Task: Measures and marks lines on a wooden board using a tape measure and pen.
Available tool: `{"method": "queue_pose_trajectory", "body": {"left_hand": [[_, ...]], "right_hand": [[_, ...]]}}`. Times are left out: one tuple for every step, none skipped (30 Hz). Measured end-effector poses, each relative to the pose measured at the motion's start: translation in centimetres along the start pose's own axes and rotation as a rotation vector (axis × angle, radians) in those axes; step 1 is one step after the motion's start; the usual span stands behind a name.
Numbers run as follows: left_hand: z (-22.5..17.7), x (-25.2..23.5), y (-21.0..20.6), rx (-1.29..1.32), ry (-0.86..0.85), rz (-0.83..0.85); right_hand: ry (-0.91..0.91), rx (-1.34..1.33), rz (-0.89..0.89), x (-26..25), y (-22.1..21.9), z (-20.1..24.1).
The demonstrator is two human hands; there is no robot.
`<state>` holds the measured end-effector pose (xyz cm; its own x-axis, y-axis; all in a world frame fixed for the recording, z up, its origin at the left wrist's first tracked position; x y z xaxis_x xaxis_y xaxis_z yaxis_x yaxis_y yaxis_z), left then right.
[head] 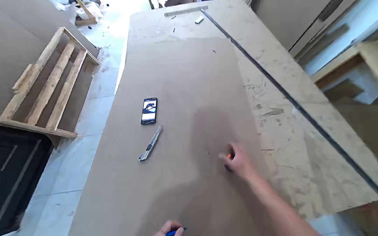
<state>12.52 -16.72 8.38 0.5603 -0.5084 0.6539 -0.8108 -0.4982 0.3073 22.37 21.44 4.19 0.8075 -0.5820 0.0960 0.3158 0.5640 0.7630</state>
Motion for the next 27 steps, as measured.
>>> {"method": "queue_pose_trajectory", "body": {"left_hand": [[-0.2,0.5,-0.5,-0.028,-0.02,0.022],[-0.6,1.0,-1.0,-0.065,-0.065,0.042],[-1.0,1.2,-1.4,-0.111,-0.121,0.057],[-1.5,1.4,-1.6,-0.161,-0.183,0.061],[-2.1,1.6,-1.8,-0.204,-0.228,0.044],[-2.5,1.9,-2.1,-0.222,-0.239,0.016],[-2.5,2.3,-2.4,-0.213,-0.224,-0.019],[-2.3,2.7,-3.0,-0.187,-0.199,-0.063],[-2.1,3.3,-3.6,-0.154,-0.164,-0.106],[-1.8,4.1,-4.5,-0.12,-0.126,-0.139],[-1.5,4.9,-5.5,-0.094,-0.087,-0.15],[-1.3,5.5,-6.7,-0.082,-0.056,-0.14],[-1.1,6.0,-8.0,-0.093,-0.031,-0.121],[-0.9,6.6,-9.4,-0.123,-0.018,-0.102],[-0.9,7.2,-10.8,-0.156,-0.01,-0.089],[-1.2,7.7,-11.9,-0.181,-0.008,-0.082],[-1.6,8.1,-12.9,-0.2,-0.008,-0.083],[-2.0,8.5,-13.8,-0.213,-0.01,-0.087],[-2.3,8.9,-14.4,-0.22,-0.015,-0.087],[-2.5,9.1,-14.9,-0.231,-0.024,-0.09],[-2.7,9.3,-15.1,-0.239,-0.032,-0.097],[-2.7,9.4,-15.2,-0.237,-0.033,-0.106],[-2.5,9.5,-15.2,-0.231,-0.028,-0.116],[-2.1,9.6,-15.1,-0.223,-0.016,-0.13],[-1.6,9.5,-14.9,-0.21,-0.008,-0.148],[-1.1,9.4,-14.7,-0.202,0.004,-0.164],[-0.6,9.3,-14.3,-0.198,0.018,-0.181]], "right_hand": [[0.014,0.128,0.043,2.9,-1.3,0.6],[0.023,0.211,0.085,5.1,-2.2,1.1],[0.033,0.245,0.12,6.8,-2.7,1.5],[0.043,0.236,0.154,8.1,-2.9,1.8],[0.046,0.177,0.192,9.2,-2.8,2.2],[0.037,0.065,0.234,10.4,-2.5,2.6],[0.018,-0.084,0.274,11.8,-1.9,3.1],[0.003,-0.231,0.314,13.2,-1.1,3.6],[0.007,-0.344,0.351,14.6,-0.4,3.9],[0.028,-0.416,0.391,16.2,0.2,3.9],[0.053,-0.465,0.422,17.7,0.6,3.5],[0.071,-0.511,0.443,19.0,1.0,2.8],[0.079,-0.556,0.448,20.2,1.2,1.6],[0.068,-0.602,0.445,21.4,1.5,0.4],[0.053,-0.646,0.44,22.4,1.9,-0.9],[0.039,-0.673,0.435,23.2,2.5,-1.9],[0.026,-0.675,0.437,23.7,3.2,-2.7],[0.023,-0.665,0.441,24.0,3.9,-3.5],[0.025,-0.648,0.447,24.1,4.5,-4.3],[0.034,-0.626,0.453,24.0,5.0,-5.0],[0.046,-0.607,0.455,23.6,5.4,-5.7],[0.057,-0.592,0.452,23.2,5.7,-6.2],[0.07,-0.58,0.441,22.6,5.8,-6.6],[0.087,-0.561,0.428,21.9,5.8,-6.8],[0.105,-0.538,0.413,21.2,5.7,-6.8],[0.124,-0.519,0.399,20.4,5.6,-6.7],[0.142,-0.506,0.385,19.6,5.5,-6.4]]}}
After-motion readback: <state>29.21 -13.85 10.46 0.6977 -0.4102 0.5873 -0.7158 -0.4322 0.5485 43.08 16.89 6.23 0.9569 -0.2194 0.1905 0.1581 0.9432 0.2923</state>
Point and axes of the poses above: each hand's wrist, its own x-axis away from the middle knuckle, its own y-axis out of the back of the hand, z = x × y, the point moved 2 cm from there along -x, towards the middle knuckle, and after that the axes turned 15 degrees about y, right-handed, at the moved point
